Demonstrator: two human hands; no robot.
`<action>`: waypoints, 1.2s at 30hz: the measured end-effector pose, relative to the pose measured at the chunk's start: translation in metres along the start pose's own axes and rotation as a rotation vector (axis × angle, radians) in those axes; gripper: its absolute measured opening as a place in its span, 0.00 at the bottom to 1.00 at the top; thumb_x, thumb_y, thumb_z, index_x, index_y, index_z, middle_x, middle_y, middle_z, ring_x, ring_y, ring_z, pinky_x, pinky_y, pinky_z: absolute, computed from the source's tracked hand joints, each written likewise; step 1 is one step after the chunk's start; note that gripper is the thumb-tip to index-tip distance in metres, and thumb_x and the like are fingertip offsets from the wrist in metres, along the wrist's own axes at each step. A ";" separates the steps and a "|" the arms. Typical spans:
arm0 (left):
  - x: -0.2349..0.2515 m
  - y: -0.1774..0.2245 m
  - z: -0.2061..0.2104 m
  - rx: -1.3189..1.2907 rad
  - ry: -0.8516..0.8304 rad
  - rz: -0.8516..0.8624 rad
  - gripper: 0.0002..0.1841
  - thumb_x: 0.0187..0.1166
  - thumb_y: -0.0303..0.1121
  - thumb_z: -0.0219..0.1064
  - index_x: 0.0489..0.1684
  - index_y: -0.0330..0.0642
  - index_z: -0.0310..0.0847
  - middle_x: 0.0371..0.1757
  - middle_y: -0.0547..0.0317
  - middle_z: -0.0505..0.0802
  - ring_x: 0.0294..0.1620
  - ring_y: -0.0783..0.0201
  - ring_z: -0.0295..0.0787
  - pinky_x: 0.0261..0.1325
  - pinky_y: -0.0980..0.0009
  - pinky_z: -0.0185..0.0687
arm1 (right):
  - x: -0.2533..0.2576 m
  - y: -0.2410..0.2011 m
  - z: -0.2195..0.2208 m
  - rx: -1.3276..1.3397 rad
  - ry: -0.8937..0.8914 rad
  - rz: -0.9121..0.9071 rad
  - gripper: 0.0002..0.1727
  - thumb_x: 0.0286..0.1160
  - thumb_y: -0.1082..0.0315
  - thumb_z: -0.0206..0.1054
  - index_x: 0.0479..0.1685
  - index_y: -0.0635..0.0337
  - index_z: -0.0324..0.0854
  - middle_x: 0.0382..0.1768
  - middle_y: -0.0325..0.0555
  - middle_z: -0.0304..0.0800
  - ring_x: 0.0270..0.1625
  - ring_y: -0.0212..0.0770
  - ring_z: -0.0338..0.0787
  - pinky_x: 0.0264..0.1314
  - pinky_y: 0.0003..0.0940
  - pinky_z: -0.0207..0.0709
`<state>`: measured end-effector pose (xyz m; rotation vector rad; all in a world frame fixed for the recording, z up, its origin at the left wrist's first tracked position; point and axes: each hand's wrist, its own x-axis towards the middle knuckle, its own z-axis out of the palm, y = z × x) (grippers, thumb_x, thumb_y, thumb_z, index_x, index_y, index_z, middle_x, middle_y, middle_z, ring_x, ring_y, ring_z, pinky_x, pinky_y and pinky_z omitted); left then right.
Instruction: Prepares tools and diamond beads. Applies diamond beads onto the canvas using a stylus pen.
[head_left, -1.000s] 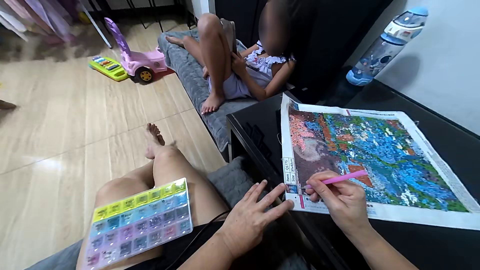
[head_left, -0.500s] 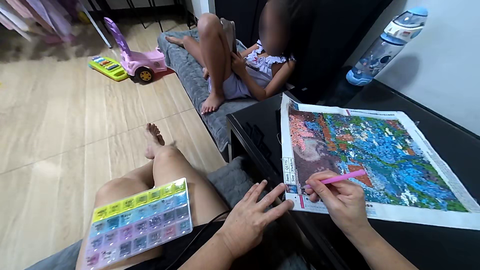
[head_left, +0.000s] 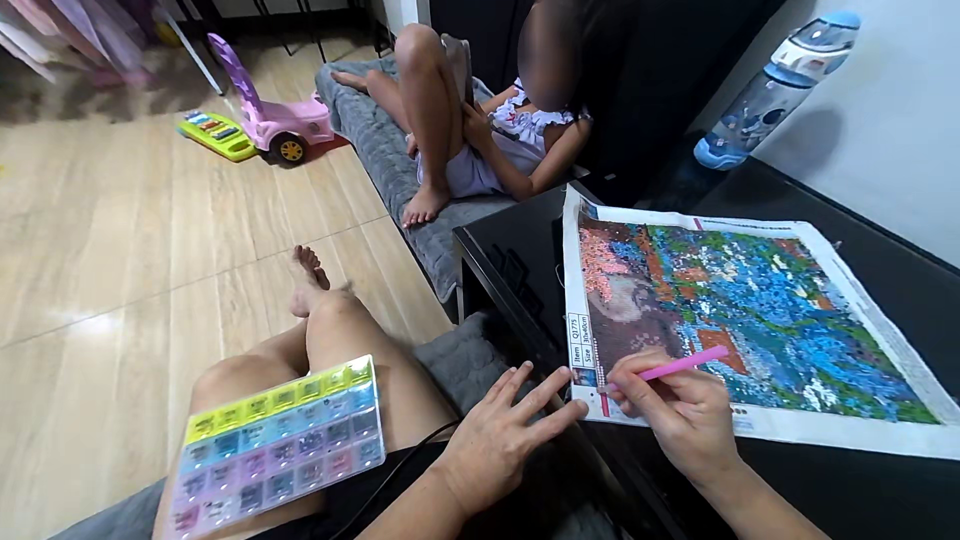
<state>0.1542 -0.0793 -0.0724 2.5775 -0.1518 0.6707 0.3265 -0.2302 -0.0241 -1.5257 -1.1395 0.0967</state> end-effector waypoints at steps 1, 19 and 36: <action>0.000 0.000 0.000 0.003 0.000 0.000 0.42 0.57 0.13 0.65 0.78 0.60 0.78 0.81 0.50 0.81 0.78 0.38 0.79 0.76 0.46 0.78 | 0.000 0.000 0.000 0.001 -0.006 0.003 0.10 0.81 0.56 0.68 0.34 0.48 0.88 0.31 0.27 0.90 0.30 0.20 0.87 0.32 0.14 0.84; 0.001 0.001 -0.001 -0.001 -0.008 -0.008 0.42 0.55 0.12 0.64 0.77 0.59 0.79 0.81 0.49 0.81 0.78 0.37 0.79 0.75 0.46 0.78 | -0.002 0.001 0.001 -0.027 -0.084 -0.035 0.13 0.82 0.58 0.66 0.32 0.55 0.88 0.31 0.30 0.90 0.30 0.17 0.86 0.32 0.11 0.82; 0.001 0.000 -0.001 0.002 -0.005 -0.007 0.42 0.56 0.12 0.64 0.77 0.59 0.79 0.81 0.49 0.81 0.78 0.38 0.79 0.75 0.46 0.78 | -0.001 0.000 0.002 0.022 -0.056 -0.021 0.12 0.82 0.57 0.68 0.34 0.52 0.89 0.32 0.30 0.91 0.30 0.20 0.88 0.33 0.14 0.85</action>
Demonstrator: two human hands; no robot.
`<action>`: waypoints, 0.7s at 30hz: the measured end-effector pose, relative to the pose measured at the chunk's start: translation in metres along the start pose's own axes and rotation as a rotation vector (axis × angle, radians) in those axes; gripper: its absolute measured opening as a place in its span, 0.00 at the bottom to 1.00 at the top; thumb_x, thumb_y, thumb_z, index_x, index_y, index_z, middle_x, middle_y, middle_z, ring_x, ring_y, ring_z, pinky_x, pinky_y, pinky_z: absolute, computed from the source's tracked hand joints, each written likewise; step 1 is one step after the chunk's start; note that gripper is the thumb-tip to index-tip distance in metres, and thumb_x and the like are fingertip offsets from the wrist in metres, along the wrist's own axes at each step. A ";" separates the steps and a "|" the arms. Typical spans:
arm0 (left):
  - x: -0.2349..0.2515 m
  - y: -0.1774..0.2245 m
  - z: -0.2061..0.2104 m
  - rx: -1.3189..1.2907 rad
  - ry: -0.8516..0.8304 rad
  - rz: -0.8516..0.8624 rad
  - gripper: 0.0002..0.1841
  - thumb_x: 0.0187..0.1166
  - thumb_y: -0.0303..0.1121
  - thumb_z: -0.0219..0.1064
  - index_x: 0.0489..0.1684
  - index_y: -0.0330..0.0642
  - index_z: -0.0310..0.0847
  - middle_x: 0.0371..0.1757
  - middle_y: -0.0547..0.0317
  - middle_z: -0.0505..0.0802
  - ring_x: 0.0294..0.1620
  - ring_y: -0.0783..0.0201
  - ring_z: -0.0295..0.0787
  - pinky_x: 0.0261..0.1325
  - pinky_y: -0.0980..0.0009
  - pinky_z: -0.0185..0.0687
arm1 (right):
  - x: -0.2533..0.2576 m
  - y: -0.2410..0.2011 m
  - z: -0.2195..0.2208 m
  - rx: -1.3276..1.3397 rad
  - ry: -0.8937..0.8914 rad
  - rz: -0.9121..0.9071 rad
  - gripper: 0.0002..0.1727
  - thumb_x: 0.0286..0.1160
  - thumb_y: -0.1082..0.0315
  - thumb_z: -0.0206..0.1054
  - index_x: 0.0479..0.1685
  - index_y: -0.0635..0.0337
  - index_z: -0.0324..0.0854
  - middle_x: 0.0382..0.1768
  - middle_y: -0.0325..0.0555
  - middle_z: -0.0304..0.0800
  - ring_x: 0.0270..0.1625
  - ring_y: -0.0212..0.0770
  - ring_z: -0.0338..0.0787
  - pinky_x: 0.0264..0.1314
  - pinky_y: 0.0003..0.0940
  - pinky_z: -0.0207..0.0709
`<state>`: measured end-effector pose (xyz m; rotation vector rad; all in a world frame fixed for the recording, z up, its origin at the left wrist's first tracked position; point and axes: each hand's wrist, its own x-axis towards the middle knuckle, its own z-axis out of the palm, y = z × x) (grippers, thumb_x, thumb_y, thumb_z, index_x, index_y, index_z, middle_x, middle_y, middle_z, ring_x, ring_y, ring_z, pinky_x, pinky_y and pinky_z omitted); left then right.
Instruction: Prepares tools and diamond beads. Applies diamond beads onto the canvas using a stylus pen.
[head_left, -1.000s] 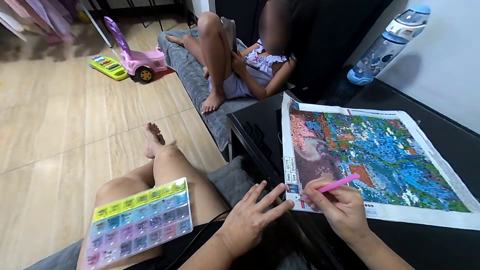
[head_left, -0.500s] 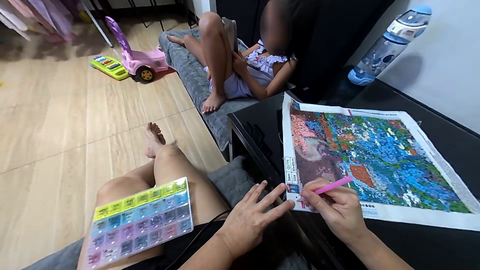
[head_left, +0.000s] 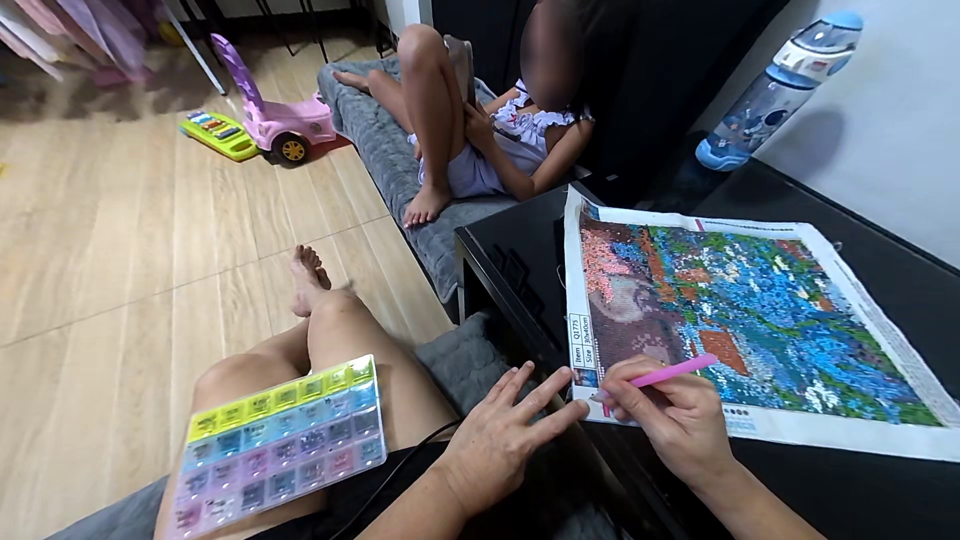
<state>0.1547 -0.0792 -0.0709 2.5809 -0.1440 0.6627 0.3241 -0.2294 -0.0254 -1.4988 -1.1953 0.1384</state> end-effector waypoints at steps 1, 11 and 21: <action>0.000 0.000 0.000 0.000 -0.002 0.000 0.42 0.55 0.12 0.64 0.77 0.59 0.79 0.81 0.50 0.81 0.78 0.38 0.79 0.75 0.46 0.78 | 0.000 0.000 0.000 0.001 0.000 -0.003 0.12 0.83 0.57 0.68 0.34 0.52 0.89 0.32 0.30 0.91 0.30 0.20 0.88 0.33 0.14 0.85; 0.000 0.000 0.000 0.000 -0.001 0.005 0.42 0.56 0.12 0.64 0.77 0.59 0.79 0.81 0.49 0.81 0.78 0.38 0.79 0.75 0.46 0.78 | 0.000 0.001 0.001 0.010 -0.007 0.013 0.11 0.82 0.57 0.68 0.35 0.51 0.89 0.32 0.29 0.91 0.30 0.19 0.88 0.33 0.14 0.85; 0.000 -0.001 -0.001 -0.008 -0.008 0.001 0.43 0.54 0.11 0.65 0.77 0.59 0.79 0.81 0.50 0.81 0.78 0.38 0.79 0.75 0.46 0.78 | -0.001 0.002 0.001 0.028 -0.015 0.031 0.11 0.82 0.57 0.68 0.35 0.50 0.89 0.32 0.29 0.91 0.29 0.20 0.88 0.32 0.14 0.85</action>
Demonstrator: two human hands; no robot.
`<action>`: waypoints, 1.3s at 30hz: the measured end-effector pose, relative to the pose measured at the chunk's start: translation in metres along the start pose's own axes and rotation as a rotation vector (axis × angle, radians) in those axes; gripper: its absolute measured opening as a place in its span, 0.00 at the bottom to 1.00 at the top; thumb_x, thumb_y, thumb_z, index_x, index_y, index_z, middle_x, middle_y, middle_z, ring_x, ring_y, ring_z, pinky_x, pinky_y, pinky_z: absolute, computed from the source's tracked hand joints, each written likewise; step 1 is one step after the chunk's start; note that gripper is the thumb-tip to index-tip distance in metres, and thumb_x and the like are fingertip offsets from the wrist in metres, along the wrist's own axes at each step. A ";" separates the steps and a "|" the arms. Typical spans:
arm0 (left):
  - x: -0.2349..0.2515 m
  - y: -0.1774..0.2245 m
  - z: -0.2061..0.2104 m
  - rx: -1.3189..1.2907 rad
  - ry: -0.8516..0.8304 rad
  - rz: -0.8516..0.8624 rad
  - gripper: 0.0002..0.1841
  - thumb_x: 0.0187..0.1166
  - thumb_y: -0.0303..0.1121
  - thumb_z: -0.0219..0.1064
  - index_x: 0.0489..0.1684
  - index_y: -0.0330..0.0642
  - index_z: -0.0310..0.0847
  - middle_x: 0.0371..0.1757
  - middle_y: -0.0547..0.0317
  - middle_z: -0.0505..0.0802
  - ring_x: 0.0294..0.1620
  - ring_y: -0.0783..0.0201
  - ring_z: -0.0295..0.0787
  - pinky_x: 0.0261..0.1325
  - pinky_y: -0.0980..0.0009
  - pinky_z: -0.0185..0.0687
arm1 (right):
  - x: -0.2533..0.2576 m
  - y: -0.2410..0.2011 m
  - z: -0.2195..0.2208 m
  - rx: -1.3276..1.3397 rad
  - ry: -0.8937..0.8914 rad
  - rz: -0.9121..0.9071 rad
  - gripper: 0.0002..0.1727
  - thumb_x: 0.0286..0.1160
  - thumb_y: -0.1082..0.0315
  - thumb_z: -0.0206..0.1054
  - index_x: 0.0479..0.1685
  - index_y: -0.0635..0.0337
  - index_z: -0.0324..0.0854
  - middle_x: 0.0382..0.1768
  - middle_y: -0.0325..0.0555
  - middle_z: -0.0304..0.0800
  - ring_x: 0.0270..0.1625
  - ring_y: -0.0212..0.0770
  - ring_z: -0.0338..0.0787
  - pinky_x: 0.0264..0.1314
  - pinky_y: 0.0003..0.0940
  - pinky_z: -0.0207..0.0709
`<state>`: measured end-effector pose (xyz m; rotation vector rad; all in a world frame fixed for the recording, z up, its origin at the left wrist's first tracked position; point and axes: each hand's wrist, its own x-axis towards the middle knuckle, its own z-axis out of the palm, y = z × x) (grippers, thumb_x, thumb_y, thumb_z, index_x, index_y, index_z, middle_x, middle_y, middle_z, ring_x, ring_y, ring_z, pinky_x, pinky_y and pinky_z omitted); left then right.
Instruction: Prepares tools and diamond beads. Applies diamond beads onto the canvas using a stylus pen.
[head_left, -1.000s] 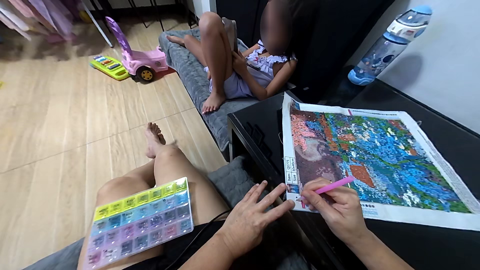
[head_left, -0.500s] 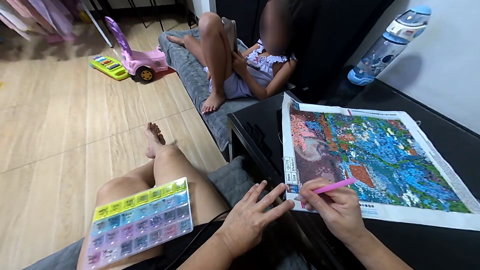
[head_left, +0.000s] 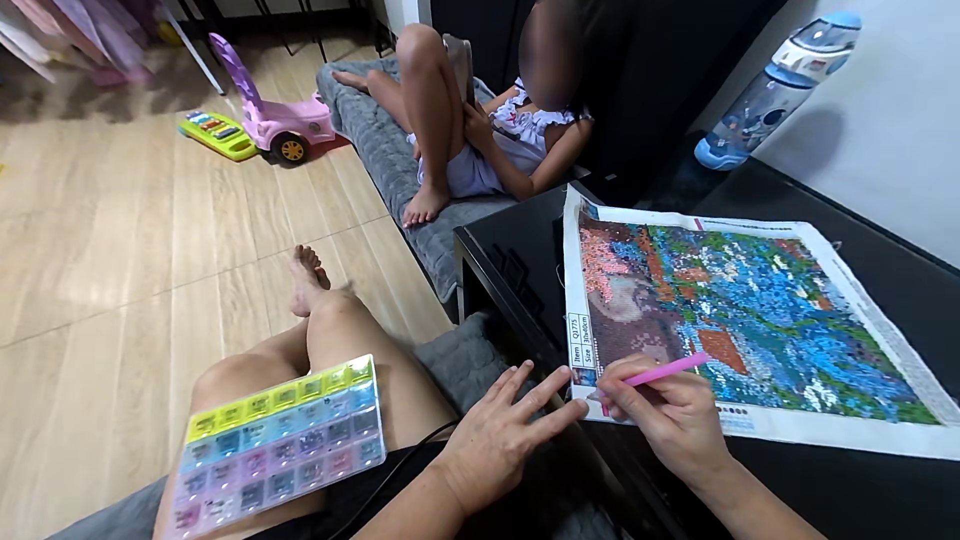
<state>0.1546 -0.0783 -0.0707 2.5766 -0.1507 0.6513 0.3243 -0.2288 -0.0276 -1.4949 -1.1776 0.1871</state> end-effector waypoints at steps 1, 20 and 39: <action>0.000 0.000 0.000 -0.002 -0.002 0.000 0.43 0.54 0.11 0.65 0.77 0.59 0.79 0.81 0.49 0.81 0.78 0.37 0.80 0.75 0.46 0.78 | 0.000 0.000 0.000 0.001 -0.002 0.001 0.10 0.82 0.57 0.68 0.35 0.50 0.89 0.32 0.29 0.91 0.29 0.20 0.88 0.32 0.14 0.85; 0.000 0.001 0.000 0.004 0.011 -0.002 0.42 0.55 0.11 0.64 0.77 0.59 0.79 0.81 0.49 0.81 0.78 0.38 0.80 0.74 0.46 0.79 | 0.001 -0.002 -0.001 0.012 0.009 -0.002 0.10 0.82 0.56 0.68 0.36 0.48 0.89 0.33 0.28 0.92 0.30 0.20 0.89 0.33 0.14 0.86; 0.001 0.001 0.001 0.005 0.024 0.004 0.43 0.54 0.11 0.64 0.76 0.58 0.80 0.81 0.49 0.82 0.77 0.37 0.80 0.76 0.46 0.78 | 0.010 0.004 -0.009 -0.063 0.187 0.044 0.06 0.79 0.65 0.68 0.36 0.51 0.90 0.35 0.26 0.92 0.28 0.21 0.90 0.32 0.17 0.88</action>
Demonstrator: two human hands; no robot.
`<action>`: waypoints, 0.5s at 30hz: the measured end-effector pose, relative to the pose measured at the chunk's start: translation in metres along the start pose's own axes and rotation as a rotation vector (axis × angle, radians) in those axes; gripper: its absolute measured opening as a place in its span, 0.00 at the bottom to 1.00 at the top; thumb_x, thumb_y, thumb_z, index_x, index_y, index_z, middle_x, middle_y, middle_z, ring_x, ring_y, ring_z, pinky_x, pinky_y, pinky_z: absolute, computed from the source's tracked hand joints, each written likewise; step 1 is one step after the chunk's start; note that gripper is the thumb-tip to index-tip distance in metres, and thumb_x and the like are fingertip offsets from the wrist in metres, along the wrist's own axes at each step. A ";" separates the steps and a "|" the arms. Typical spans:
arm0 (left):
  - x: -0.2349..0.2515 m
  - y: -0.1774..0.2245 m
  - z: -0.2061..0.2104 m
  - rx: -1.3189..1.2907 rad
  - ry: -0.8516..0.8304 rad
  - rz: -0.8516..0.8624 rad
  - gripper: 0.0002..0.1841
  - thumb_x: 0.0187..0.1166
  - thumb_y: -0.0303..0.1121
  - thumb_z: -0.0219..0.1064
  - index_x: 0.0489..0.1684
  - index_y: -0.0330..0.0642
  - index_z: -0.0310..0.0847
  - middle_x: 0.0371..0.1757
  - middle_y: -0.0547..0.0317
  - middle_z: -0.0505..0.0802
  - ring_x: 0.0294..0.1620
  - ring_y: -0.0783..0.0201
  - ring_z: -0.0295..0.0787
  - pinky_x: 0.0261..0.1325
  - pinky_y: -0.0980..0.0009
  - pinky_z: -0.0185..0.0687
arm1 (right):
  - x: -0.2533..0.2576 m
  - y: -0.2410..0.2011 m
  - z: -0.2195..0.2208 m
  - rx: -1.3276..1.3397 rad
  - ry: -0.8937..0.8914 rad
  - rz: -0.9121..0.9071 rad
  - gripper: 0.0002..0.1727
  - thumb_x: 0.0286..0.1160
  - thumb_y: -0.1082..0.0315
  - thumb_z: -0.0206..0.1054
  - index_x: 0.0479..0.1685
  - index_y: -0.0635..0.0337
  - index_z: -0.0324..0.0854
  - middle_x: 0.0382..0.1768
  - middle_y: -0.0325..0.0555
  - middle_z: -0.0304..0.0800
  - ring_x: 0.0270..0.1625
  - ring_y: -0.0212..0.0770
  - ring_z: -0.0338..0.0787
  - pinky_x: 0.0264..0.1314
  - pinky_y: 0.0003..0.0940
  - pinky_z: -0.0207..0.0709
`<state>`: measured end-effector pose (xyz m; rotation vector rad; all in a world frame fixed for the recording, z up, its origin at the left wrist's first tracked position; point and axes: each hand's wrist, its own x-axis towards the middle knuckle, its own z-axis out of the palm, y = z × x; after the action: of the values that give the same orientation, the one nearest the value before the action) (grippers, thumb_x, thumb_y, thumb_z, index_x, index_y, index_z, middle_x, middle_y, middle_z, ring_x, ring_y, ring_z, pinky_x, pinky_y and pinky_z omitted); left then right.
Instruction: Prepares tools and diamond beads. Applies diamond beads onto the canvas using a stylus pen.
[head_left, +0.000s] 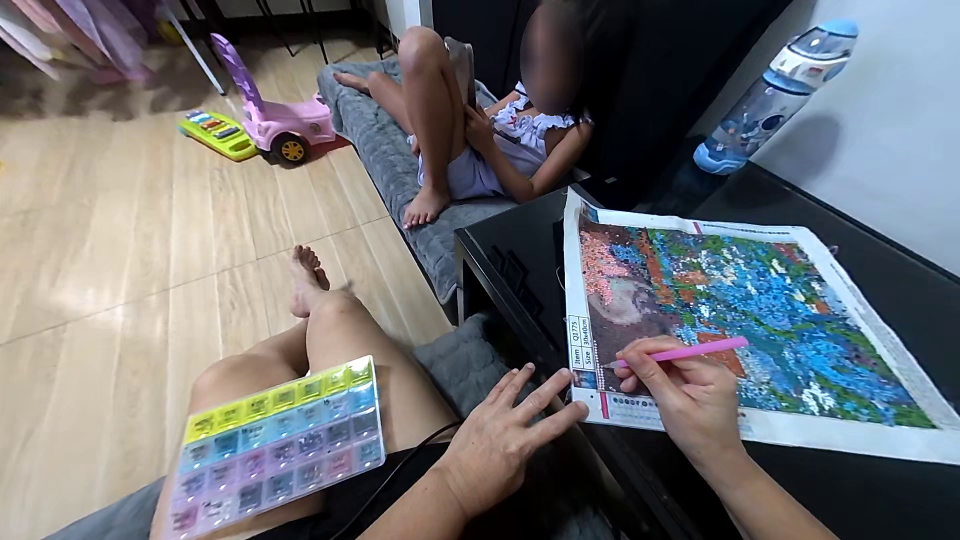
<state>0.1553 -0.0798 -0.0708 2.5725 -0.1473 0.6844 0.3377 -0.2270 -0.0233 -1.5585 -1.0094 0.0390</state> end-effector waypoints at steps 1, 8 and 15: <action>0.000 0.000 0.000 -0.001 0.001 -0.001 0.42 0.54 0.11 0.64 0.76 0.58 0.80 0.80 0.49 0.82 0.77 0.38 0.80 0.76 0.46 0.78 | 0.000 0.000 0.000 0.002 -0.002 -0.002 0.06 0.79 0.65 0.68 0.37 0.51 0.89 0.35 0.26 0.92 0.29 0.21 0.90 0.32 0.16 0.88; -0.001 0.000 0.000 -0.006 -0.002 -0.006 0.43 0.54 0.11 0.64 0.77 0.58 0.79 0.80 0.49 0.82 0.78 0.38 0.79 0.76 0.47 0.78 | 0.000 0.002 0.000 0.004 -0.014 -0.009 0.06 0.79 0.65 0.68 0.37 0.50 0.90 0.35 0.26 0.92 0.29 0.21 0.89 0.32 0.16 0.88; 0.000 0.001 0.000 -0.012 -0.011 -0.014 0.43 0.55 0.11 0.64 0.77 0.59 0.79 0.81 0.49 0.82 0.78 0.37 0.79 0.75 0.46 0.78 | -0.001 0.002 0.001 -0.006 -0.027 0.013 0.06 0.77 0.66 0.68 0.36 0.53 0.90 0.35 0.27 0.92 0.29 0.20 0.89 0.32 0.16 0.87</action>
<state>0.1548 -0.0803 -0.0704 2.5636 -0.1360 0.6621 0.3374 -0.2265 -0.0256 -1.5738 -1.0220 0.0662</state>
